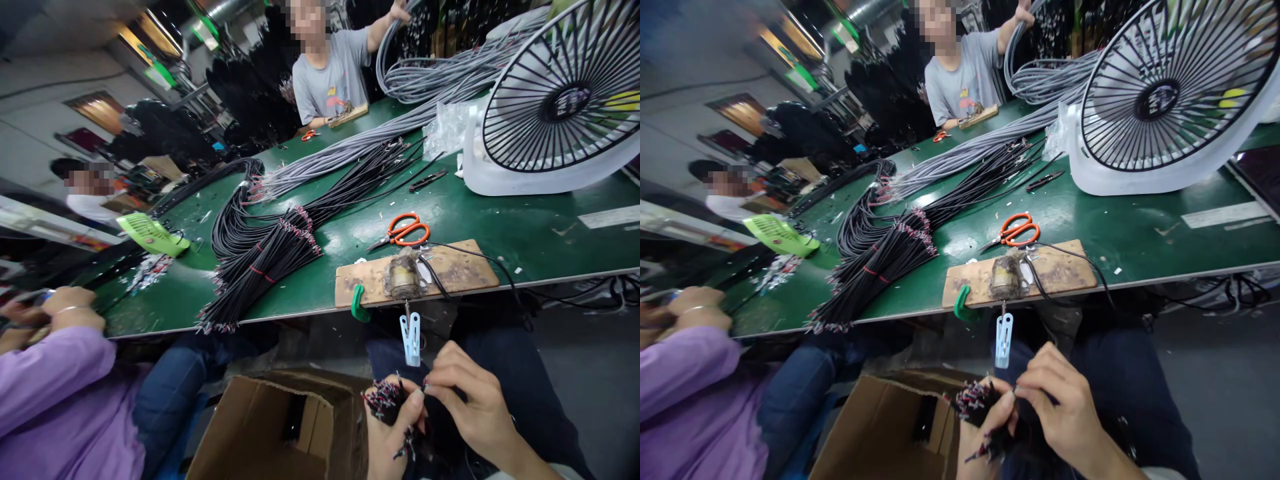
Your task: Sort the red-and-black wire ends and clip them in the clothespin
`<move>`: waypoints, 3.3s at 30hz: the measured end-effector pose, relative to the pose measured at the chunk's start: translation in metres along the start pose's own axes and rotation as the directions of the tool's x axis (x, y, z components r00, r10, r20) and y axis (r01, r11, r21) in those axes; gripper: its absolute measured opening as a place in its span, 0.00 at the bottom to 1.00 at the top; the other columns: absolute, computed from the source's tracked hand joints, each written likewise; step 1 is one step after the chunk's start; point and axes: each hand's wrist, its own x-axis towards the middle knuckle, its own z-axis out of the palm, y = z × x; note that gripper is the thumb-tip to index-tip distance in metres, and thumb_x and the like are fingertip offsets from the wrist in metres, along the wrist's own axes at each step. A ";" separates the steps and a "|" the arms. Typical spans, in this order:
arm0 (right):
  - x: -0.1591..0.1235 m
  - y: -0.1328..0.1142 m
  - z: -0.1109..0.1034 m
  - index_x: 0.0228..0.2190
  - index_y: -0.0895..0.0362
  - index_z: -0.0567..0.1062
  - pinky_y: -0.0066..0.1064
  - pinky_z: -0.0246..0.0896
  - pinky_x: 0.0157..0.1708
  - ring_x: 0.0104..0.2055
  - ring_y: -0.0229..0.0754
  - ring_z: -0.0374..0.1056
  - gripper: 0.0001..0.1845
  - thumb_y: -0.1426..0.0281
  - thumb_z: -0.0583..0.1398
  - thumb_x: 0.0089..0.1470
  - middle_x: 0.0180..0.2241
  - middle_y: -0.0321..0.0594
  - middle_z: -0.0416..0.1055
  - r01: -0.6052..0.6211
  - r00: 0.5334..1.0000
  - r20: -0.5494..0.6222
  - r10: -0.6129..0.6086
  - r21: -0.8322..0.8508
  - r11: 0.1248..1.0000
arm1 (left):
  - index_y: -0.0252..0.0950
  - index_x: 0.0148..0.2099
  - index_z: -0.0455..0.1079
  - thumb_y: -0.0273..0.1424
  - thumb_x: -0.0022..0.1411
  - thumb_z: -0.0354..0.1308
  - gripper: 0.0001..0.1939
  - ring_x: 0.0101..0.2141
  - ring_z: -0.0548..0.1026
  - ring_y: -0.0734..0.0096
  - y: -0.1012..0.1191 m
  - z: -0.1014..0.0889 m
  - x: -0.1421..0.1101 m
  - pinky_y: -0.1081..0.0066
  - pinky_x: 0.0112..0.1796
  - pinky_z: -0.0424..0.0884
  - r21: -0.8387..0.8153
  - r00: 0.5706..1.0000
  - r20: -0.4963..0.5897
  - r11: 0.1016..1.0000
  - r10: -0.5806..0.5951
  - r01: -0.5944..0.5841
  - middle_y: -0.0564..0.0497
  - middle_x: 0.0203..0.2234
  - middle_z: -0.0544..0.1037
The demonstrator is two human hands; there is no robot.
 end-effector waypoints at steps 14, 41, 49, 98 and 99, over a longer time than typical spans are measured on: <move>0.024 0.007 -0.002 0.26 0.58 0.70 0.28 0.53 0.30 0.28 0.36 0.54 0.20 0.55 0.65 0.55 0.24 0.31 0.59 -0.582 0.808 0.387 0.444 0.407 0.703 | 0.36 0.28 0.81 0.35 0.53 0.72 0.08 0.24 0.72 0.71 0.027 -0.002 0.010 0.74 0.28 0.66 0.102 0.945 0.193 0.953 0.262 -0.285 0.50 0.21 0.77; 0.031 0.036 -0.015 0.29 0.59 0.78 0.30 0.55 0.29 0.28 0.38 0.60 0.22 0.51 0.63 0.57 0.25 0.38 0.69 -0.584 0.804 0.259 0.535 0.510 0.631 | 0.36 0.25 0.80 0.39 0.51 0.72 0.11 0.23 0.73 0.68 0.034 0.003 0.021 0.72 0.28 0.67 0.174 0.937 0.068 0.921 0.342 -0.349 0.50 0.20 0.77; 0.018 -0.004 -0.017 0.26 0.57 0.79 0.34 0.61 0.36 0.29 0.41 0.65 0.11 0.64 0.66 0.56 0.25 0.37 0.70 -0.311 0.920 0.253 0.300 0.005 0.950 | 0.33 0.23 0.75 0.43 0.56 0.67 0.19 0.21 0.69 0.69 0.010 -0.001 0.011 0.71 0.26 0.63 0.342 0.974 0.115 0.913 0.193 -0.221 0.50 0.17 0.74; 0.035 0.010 -0.011 0.31 0.58 0.77 0.32 0.60 0.35 0.32 0.41 0.61 0.23 0.50 0.58 0.61 0.29 0.38 0.66 -0.389 0.912 0.218 0.348 0.190 0.901 | 0.39 0.28 0.82 0.31 0.54 0.70 0.03 0.21 0.73 0.69 0.038 -0.006 0.011 0.71 0.27 0.68 0.254 0.897 0.163 0.860 0.412 -0.441 0.49 0.19 0.78; 0.038 0.009 -0.009 0.32 0.58 0.78 0.33 0.60 0.35 0.32 0.41 0.62 0.25 0.49 0.56 0.62 0.29 0.39 0.68 -0.391 0.907 0.252 0.337 0.206 0.897 | 0.39 0.29 0.82 0.29 0.54 0.69 0.02 0.20 0.72 0.69 0.040 -0.007 0.012 0.71 0.27 0.68 0.269 0.897 0.183 0.857 0.403 -0.440 0.49 0.20 0.79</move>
